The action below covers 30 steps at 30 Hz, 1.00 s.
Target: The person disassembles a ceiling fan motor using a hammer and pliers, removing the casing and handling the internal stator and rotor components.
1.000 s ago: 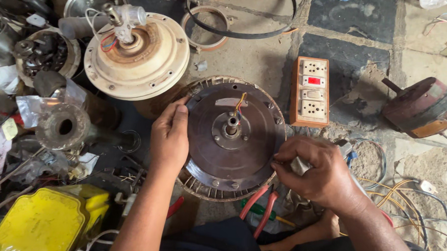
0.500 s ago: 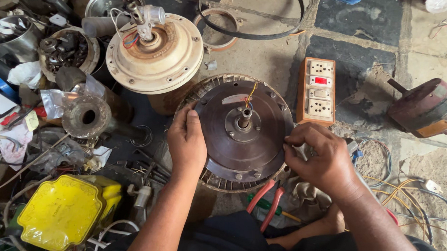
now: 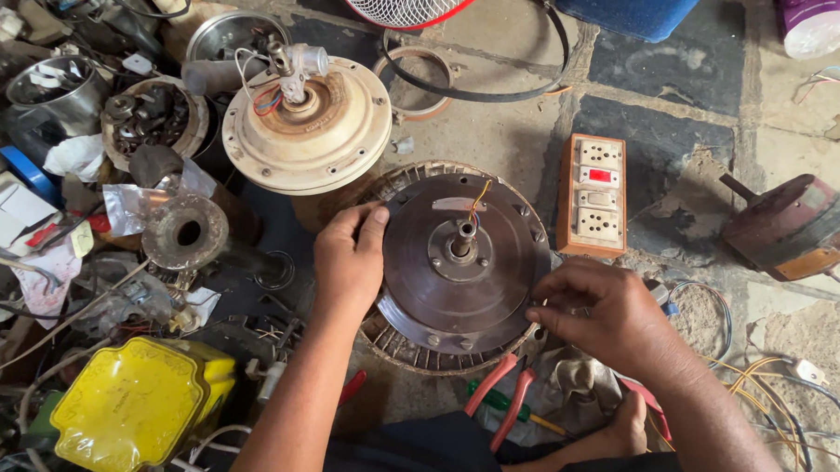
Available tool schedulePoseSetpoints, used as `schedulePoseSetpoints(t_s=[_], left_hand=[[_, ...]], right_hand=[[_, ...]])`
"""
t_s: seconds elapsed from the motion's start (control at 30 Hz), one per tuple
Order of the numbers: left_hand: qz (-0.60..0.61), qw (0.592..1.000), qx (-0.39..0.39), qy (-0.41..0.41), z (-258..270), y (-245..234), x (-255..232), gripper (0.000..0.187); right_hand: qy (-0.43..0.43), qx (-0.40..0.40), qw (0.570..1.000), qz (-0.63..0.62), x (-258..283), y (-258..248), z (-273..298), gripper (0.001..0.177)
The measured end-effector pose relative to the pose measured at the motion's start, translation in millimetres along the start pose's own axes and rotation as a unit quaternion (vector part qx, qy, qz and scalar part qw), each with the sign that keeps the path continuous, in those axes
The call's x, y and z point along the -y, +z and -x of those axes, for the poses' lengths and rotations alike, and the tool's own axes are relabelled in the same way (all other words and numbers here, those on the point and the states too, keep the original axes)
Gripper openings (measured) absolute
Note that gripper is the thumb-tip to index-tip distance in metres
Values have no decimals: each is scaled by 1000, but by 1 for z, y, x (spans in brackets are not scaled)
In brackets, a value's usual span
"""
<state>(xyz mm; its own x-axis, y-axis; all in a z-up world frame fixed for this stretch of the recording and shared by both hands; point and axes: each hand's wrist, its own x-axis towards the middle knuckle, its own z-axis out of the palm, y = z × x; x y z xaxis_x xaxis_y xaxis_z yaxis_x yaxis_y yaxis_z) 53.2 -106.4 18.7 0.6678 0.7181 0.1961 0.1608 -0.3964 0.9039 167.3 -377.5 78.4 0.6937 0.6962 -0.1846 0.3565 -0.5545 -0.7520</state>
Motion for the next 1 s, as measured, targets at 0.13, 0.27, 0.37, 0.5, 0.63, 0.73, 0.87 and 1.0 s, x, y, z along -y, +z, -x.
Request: schedulePoseSetpoints(t_s=[0.13, 0.27, 0.37, 0.5, 0.63, 0.73, 0.87, 1.0], left_hand=[[33, 998, -7, -49, -1, -4, 5, 29], [24, 987, 37, -157, 5, -11, 9, 52], [170, 981, 47, -82, 12, -15, 6, 44], [166, 983, 49, -56, 14, -13, 8, 45], [144, 987, 29, -66, 16, -3, 11, 40], [127, 991, 18, -42, 20, -1, 6, 40], [135, 991, 18, 17, 31, 1, -1, 44], [268, 962, 28, -43, 31, 6, 2, 46]], right_hand=[[22, -7, 1000, 12, 5, 6, 3, 23], [33, -37, 998, 24, 5, 7, 7, 22], [-25, -90, 996, -16, 4, 13, 9, 21], [-18, -132, 991, 25, 2, 17, 8, 23], [23, -112, 993, -25, 6, 12, 9, 25], [-74, -153, 983, 70, 7, 12, 10, 25], [-43, -129, 991, -15, 1, 15, 8, 23], [-39, -123, 991, 22, -3, 13, 6, 21]])
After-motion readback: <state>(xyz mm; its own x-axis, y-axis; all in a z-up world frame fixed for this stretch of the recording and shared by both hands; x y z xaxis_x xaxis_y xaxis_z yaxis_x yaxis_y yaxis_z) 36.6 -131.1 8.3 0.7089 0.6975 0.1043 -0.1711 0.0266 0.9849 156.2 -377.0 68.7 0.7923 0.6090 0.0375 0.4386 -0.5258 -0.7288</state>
